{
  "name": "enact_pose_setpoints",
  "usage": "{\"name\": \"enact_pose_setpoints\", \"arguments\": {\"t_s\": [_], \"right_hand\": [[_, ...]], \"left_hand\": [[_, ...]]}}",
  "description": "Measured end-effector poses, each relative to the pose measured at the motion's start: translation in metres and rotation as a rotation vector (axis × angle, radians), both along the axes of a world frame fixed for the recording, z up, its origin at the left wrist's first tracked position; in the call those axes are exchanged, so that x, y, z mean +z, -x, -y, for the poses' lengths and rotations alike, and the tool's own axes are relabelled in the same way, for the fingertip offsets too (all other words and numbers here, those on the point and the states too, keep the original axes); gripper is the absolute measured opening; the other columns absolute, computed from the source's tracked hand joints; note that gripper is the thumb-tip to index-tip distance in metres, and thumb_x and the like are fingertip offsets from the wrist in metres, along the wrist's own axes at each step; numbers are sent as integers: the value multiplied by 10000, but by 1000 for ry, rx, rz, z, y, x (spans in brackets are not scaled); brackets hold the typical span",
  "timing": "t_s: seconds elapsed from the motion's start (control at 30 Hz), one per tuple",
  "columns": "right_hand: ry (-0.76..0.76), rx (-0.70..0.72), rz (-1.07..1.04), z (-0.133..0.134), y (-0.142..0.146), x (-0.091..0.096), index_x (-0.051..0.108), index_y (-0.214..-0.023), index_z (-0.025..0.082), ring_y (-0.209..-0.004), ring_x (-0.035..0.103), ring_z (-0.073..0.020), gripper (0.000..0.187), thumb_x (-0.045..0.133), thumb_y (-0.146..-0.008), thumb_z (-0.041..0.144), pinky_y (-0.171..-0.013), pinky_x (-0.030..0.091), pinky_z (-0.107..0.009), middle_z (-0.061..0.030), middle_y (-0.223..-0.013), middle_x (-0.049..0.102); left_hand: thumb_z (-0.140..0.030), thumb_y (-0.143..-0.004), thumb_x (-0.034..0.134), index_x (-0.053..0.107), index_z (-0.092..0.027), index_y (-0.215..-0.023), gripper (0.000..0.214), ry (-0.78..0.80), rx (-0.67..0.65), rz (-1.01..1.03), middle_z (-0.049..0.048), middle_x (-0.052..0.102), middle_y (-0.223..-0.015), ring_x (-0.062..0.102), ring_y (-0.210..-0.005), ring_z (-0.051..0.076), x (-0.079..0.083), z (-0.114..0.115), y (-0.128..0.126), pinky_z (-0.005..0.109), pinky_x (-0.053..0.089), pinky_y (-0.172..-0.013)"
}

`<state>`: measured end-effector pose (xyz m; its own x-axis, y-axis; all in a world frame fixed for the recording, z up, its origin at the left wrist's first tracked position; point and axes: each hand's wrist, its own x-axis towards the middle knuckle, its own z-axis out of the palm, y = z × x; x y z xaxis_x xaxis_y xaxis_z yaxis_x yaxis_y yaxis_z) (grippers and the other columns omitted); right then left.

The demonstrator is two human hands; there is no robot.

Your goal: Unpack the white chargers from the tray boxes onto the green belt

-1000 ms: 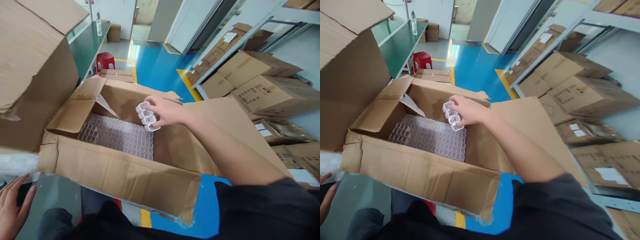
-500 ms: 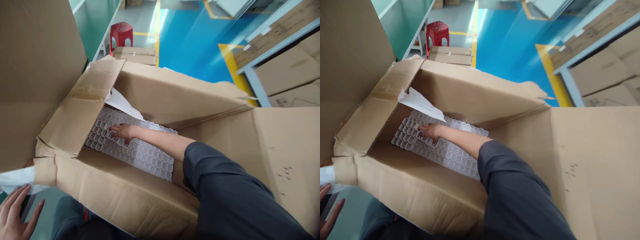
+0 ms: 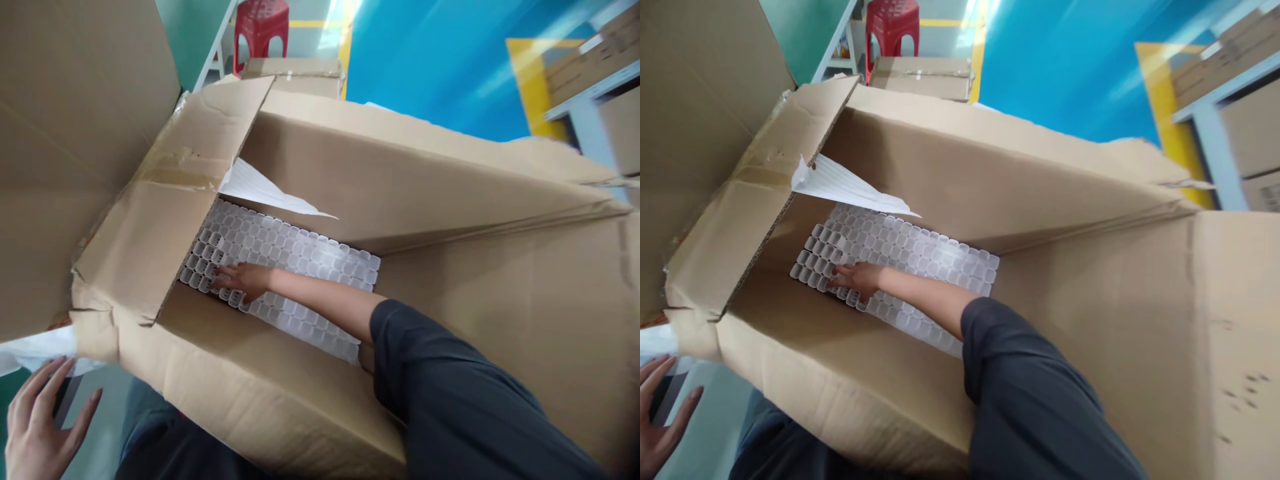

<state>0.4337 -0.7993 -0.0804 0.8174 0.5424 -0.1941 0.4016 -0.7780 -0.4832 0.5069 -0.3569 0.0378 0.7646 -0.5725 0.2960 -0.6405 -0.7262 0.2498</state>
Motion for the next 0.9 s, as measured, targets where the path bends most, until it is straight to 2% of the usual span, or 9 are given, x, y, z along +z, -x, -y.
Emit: {"name": "enact_pose_setpoints", "arguments": {"t_s": [0.1,0.2,0.3,0.4,0.5,0.57,0.63,0.8,0.9], "right_hand": [[-33,-205,-264,12,3,4,413,-1464,205,-1129,625,-271,756,696,-764,164,-859,505,-327,-143,-1364,571],[12,-287,-388,3,7,3,447,-1439,141,-1012,686,-236,696,640,-774,77,-825,521,-286,-111,-1120,718],[50,-321,-387,-17,6,1,458,-1435,149,-1049,683,-245,675,619,-785,61,-840,527,-294,-119,-1151,714],[91,-415,-361,-30,-3,1,588,-1299,116,-1135,644,-281,433,580,-866,117,-903,519,-363,-170,-1210,678],[87,-513,-361,-33,-13,0,643,-1170,127,-1094,649,-240,265,555,-962,265,-943,516,-425,-130,-1177,679],[47,-568,-367,-34,-18,-3,641,-1145,150,-1054,653,-206,289,550,-978,367,-949,519,-441,-92,-1163,674],[-14,-607,-370,-34,-20,-8,653,-1118,153,-1041,656,-196,296,548,-978,391,-953,513,-429,-82,-1154,683],[-221,-666,-381,-28,-18,-25,733,-1063,169,-987,685,-189,318,469,-1002,336,-858,488,-243,-46,-1039,755],[-345,-672,-394,-22,-13,-36,740,-1061,192,-932,690,-174,290,530,-972,371,-800,484,-210,-9,-994,764]], "left_hand": [[-429,-816,673,444,-363,-1461,688,-25,-5,35,40,507,-1460,483,-1328,345,9,14,9,556,337,-1165],[-426,-851,646,428,-280,-1480,681,-54,-35,57,103,515,-1441,474,-1338,344,12,19,12,542,344,-1155],[-454,-880,604,422,-233,-1481,666,-60,-29,73,136,524,-1419,464,-1345,342,12,20,12,525,344,-1151],[-467,-896,578,431,-217,-1471,644,-56,-32,82,145,544,-1388,480,-1327,339,12,21,13,513,359,-1136],[-478,-908,553,445,-199,-1456,625,-49,-20,74,154,546,-1380,487,-1314,342,12,22,14,510,367,-1125],[-492,-910,542,451,-188,-1450,627,-49,-3,65,158,539,-1388,481,-1318,345,12,22,15,509,362,-1130],[-501,-910,537,452,-176,-1449,635,-55,10,56,161,530,-1398,469,-1330,347,13,22,15,508,347,-1144],[-479,-912,546,447,-198,-1457,622,-69,30,31,134,498,-1444,436,-1364,333,15,23,17,491,307,-1179],[-443,-901,581,428,-234,-1472,627,-69,45,6,107,462,-1480,415,-1377,330,14,20,17,492,280,-1196]]}}
